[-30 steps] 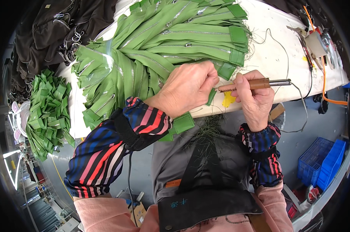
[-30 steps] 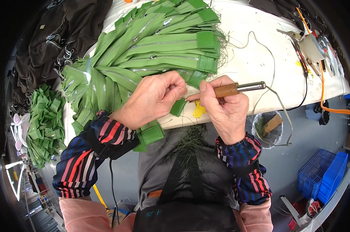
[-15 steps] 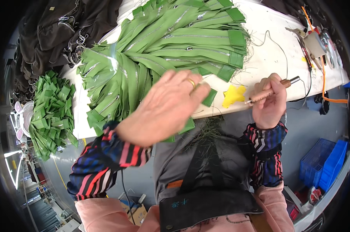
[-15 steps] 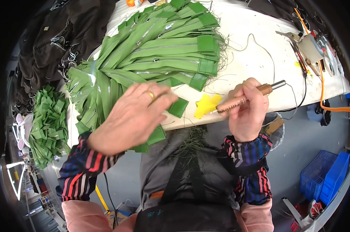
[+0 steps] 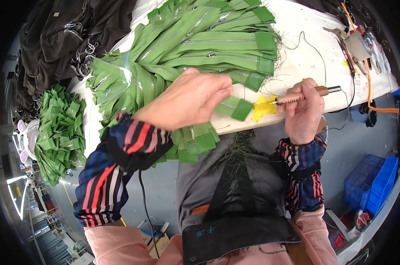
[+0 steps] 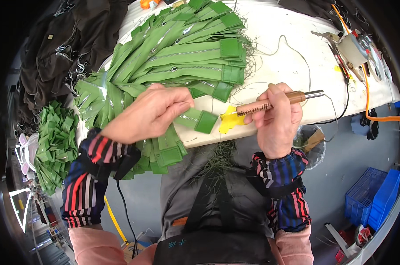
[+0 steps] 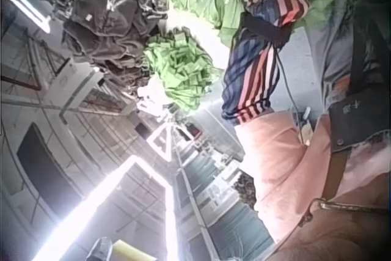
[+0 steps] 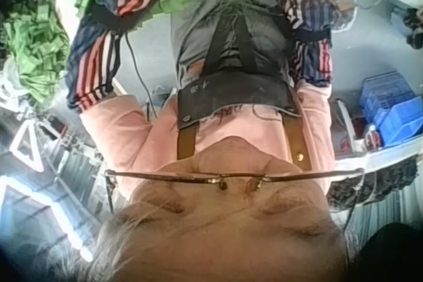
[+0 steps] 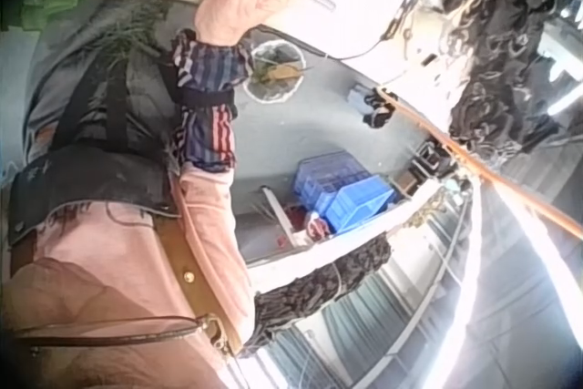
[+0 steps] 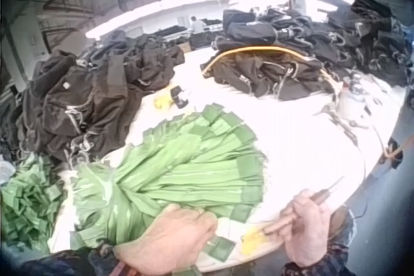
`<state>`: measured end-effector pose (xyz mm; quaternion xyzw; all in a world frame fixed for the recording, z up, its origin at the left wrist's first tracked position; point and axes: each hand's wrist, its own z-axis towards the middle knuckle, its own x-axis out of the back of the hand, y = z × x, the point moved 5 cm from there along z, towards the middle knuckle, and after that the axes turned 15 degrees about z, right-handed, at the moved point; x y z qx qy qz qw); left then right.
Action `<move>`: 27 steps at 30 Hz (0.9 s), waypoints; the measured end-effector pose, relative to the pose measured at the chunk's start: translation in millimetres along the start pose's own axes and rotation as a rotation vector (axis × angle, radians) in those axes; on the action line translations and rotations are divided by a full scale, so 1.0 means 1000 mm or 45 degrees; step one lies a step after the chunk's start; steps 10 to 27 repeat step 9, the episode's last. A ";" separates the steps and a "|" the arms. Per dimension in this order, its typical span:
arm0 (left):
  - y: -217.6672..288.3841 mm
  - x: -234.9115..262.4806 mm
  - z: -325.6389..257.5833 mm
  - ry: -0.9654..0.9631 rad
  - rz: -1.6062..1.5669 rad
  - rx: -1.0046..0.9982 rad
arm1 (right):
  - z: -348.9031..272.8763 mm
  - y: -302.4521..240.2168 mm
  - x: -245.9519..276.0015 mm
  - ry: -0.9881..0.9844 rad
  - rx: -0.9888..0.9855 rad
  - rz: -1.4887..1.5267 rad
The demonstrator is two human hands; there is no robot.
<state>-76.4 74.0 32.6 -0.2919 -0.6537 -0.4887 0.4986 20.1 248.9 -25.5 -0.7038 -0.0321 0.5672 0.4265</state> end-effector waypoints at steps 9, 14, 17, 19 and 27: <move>0.017 -0.013 -0.003 0.320 0.523 0.028 | 0.000 0.000 -0.001 0.029 0.000 0.000; 0.017 -0.013 -0.003 0.320 0.523 0.028 | 0.000 0.000 -0.001 0.029 0.000 0.000; 0.017 -0.013 -0.003 0.320 0.523 0.028 | 0.000 0.000 -0.001 0.029 0.000 0.000; 0.017 -0.013 -0.003 0.320 0.523 0.028 | 0.000 0.000 -0.001 0.029 0.000 0.000; 0.017 -0.013 -0.003 0.320 0.523 0.028 | 0.000 0.000 -0.001 0.029 0.000 0.000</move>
